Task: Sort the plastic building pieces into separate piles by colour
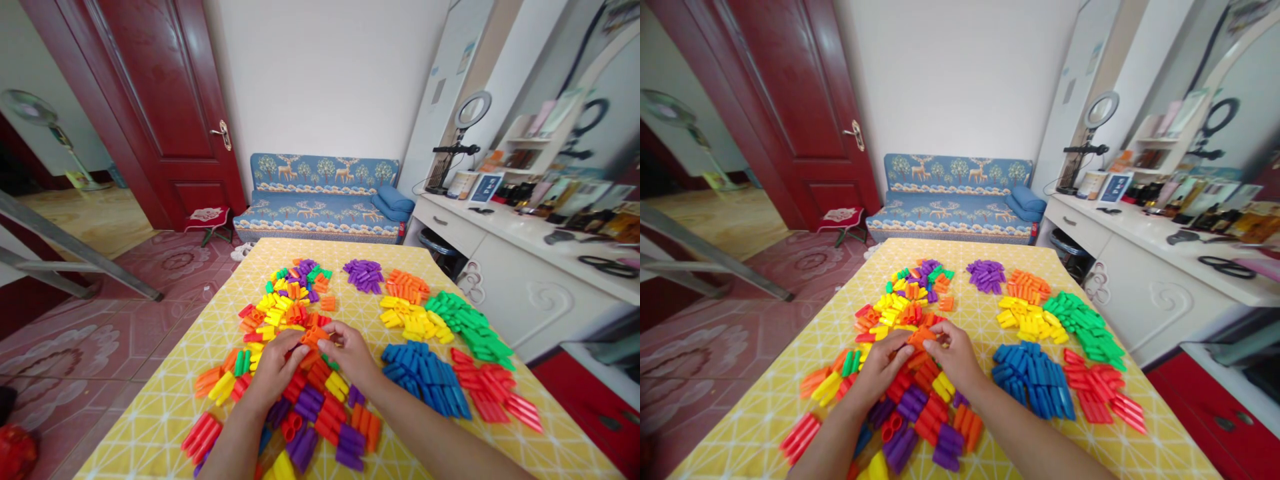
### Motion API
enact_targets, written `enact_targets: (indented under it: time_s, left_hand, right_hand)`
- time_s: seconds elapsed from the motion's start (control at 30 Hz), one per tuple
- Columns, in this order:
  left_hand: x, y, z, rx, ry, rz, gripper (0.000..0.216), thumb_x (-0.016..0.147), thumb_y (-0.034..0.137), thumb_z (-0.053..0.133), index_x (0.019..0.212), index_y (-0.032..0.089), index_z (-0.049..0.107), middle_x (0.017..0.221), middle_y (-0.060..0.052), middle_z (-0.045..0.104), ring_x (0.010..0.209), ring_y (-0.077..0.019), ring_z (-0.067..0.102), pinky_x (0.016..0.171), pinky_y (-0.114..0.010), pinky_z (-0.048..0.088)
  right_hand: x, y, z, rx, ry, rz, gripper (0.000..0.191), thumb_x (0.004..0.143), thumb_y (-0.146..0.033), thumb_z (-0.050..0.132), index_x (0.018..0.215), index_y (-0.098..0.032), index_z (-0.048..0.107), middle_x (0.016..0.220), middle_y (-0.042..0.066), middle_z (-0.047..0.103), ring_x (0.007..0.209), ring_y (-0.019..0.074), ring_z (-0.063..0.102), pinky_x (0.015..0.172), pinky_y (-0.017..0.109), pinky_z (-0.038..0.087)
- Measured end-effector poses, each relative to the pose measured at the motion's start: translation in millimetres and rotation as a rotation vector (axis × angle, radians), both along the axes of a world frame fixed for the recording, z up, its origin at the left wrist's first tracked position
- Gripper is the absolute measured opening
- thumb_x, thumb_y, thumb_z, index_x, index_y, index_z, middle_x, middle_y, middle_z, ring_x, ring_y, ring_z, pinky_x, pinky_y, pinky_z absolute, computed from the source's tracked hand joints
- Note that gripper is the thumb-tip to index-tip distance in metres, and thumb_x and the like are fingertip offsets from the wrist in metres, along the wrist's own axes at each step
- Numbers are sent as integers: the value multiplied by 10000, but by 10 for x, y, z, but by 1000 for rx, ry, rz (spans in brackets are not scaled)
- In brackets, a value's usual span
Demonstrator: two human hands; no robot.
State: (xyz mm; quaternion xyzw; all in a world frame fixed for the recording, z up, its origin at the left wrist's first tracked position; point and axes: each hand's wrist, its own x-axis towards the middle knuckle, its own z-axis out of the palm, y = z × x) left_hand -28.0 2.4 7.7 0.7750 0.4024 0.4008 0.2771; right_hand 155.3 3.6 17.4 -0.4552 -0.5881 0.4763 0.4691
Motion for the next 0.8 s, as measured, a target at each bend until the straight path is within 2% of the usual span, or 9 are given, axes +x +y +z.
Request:
enact_targets:
  time_s: [0.07,0.17,0.23,0.33,0.43,0.57,0.8]
  left_hand:
    - [-2,3,6,-1,0,-1,244,925,310,493,1006,209,699,1053,-73,697,994,-196,618,888,-324,470]
    - [2,11,9,0,-8,-10,237,925,308,493,964,211,706,1032,-66,703,1009,-194,616,910,-331,468]
    - [6,16,8,1,-8,-10,234,924,305,494,953,215,707,1030,-63,704,1006,-194,618,907,-333,472]
    - [11,21,7,1,-3,-5,231,922,307,498,956,217,709,1022,-63,708,1000,-194,620,904,-339,477]
    - [13,23,4,-1,4,4,239,921,314,499,957,214,713,1010,-71,710,987,-199,624,897,-348,485]
    - [8,16,2,-12,8,5,255,923,326,494,969,209,716,1014,-82,708,980,-202,627,887,-354,495]
    - [11,9,14,-10,11,8,272,925,334,485,972,206,721,1016,-86,711,976,-206,631,884,-359,500]
  right_hand:
    - [202,155,30,87,-82,-52,182,732,-330,639,834,-179,630,691,-8,615,598,119,551,525,215,440]
    - [738,514,92,203,-294,-204,238,767,-363,593,896,-169,643,740,24,661,666,153,612,557,233,473]
    - [1205,764,154,246,-605,-375,312,803,-378,529,988,-157,648,776,39,681,683,161,636,574,242,490]
    - [1903,1038,277,220,-787,-506,341,799,-288,486,1038,-119,662,860,90,701,745,190,649,647,283,500]
    - [2404,1153,375,167,-975,-555,318,762,-217,512,1001,-138,706,860,101,715,769,221,652,687,311,485]
    - [2665,1186,358,91,-1206,-504,284,737,-162,552,943,-193,744,919,103,726,872,259,656,737,321,468]
    - [2737,1265,192,43,-1386,-403,303,754,-123,559,968,-228,746,1047,103,708,956,255,650,767,310,466]
